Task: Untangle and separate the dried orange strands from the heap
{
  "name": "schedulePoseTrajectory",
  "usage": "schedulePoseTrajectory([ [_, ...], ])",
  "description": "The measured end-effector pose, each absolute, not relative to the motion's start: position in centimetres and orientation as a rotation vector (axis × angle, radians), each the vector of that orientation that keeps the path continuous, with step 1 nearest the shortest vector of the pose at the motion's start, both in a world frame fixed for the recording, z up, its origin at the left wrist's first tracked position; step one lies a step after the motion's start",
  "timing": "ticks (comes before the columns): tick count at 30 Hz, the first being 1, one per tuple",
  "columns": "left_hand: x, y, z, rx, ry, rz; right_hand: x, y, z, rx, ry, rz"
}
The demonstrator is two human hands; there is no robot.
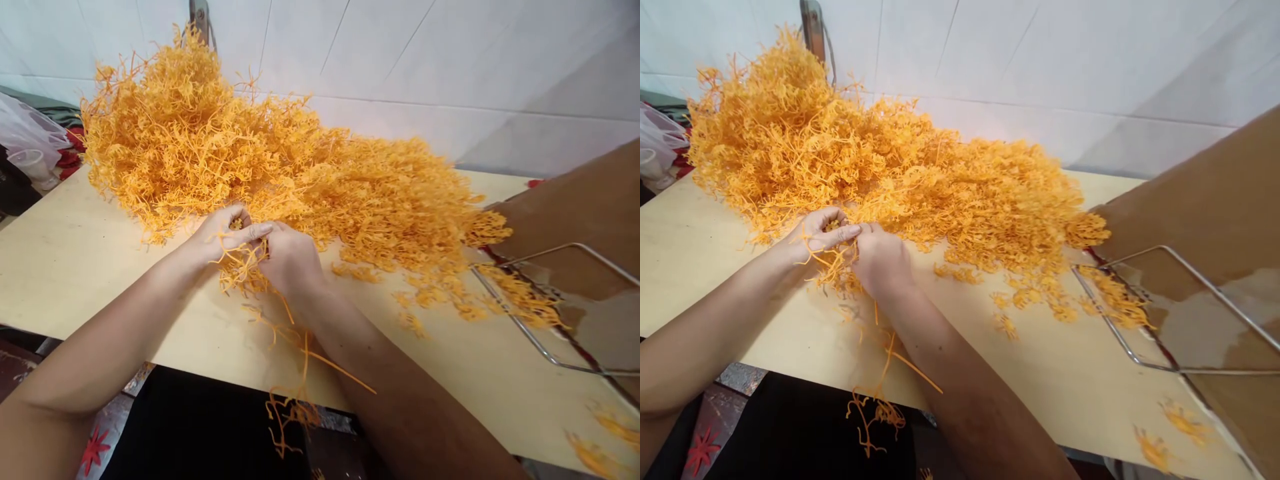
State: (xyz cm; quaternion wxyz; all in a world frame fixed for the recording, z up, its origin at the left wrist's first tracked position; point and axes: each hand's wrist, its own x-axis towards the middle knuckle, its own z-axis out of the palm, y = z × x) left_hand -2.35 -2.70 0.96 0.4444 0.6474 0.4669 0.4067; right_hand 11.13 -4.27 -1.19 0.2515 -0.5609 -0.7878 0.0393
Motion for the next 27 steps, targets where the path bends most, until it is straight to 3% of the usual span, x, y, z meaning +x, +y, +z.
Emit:
schedulePoseTrajectory([
  [8,-2.2,-2.4,0.0,1.362,1.106,1.162,11.0,-4.0,-1.0,-1.433,-2.268,0.228],
  [15,-4.3,0.0,0.0,0.99,1.357,1.342,10.4,-4.9,-0.9,-0.96,-2.388,0.323],
  [27,-3.1,-2.1,1.3,1.494,1.023,1.044,11.1,-3.5,-1.4,-0.959,-1.523,1.236],
])
